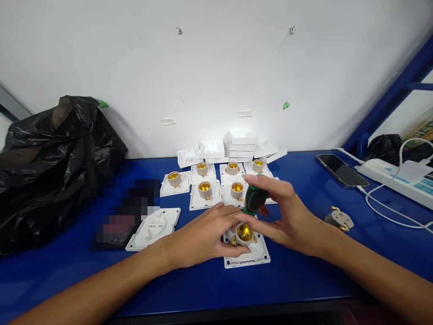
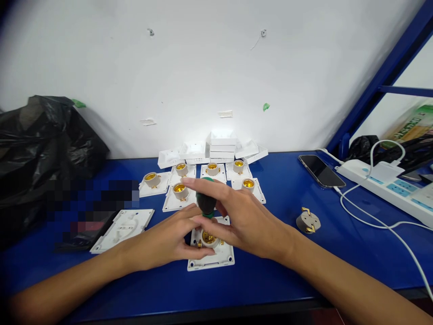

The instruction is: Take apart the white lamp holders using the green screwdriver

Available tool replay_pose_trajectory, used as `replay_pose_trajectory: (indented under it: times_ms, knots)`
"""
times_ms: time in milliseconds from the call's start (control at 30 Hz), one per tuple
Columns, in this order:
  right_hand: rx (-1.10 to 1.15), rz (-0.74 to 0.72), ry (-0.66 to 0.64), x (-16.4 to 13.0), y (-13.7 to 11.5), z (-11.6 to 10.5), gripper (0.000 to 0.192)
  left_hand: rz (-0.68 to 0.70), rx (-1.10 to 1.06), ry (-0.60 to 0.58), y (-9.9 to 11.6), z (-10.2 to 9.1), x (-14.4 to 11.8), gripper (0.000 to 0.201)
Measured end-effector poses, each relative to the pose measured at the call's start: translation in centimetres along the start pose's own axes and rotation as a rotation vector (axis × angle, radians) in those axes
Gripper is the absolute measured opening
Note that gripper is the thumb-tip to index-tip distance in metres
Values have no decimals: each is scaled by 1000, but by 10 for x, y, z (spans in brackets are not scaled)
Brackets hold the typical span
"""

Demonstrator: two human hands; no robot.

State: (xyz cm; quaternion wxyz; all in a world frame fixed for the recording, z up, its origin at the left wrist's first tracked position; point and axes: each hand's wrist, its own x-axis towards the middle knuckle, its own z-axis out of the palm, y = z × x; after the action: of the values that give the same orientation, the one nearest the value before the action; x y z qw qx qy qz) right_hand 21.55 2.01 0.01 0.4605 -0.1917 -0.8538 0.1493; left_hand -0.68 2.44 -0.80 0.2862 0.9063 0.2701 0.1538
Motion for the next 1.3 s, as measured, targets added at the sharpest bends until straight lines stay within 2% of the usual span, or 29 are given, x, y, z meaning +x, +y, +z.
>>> replay_pose_trajectory:
  times_ms: [300,533,733,967,1167,1300]
  knots:
    - [-25,-2,22,-3,3,5,84,-13,-33,-19,3,-1,0,33]
    - [-12,-26,7,0,2,1,78,-13,-28,-19,2,-1,0,27]
    - [-23,-7,3,3,-2,-1,74,11,-14,17,0,-1,-1,33]
    - [-11,-57,21,5,-3,-2,80,-10,23,8,-2,3,-3,38]
    - [13,-88,16,7,-4,-2,80,-13,17,33,-1,5,-3,30]
    - [18,-96,4,6,-2,-3,77,-14,12,-1,-1,3,-3,29]
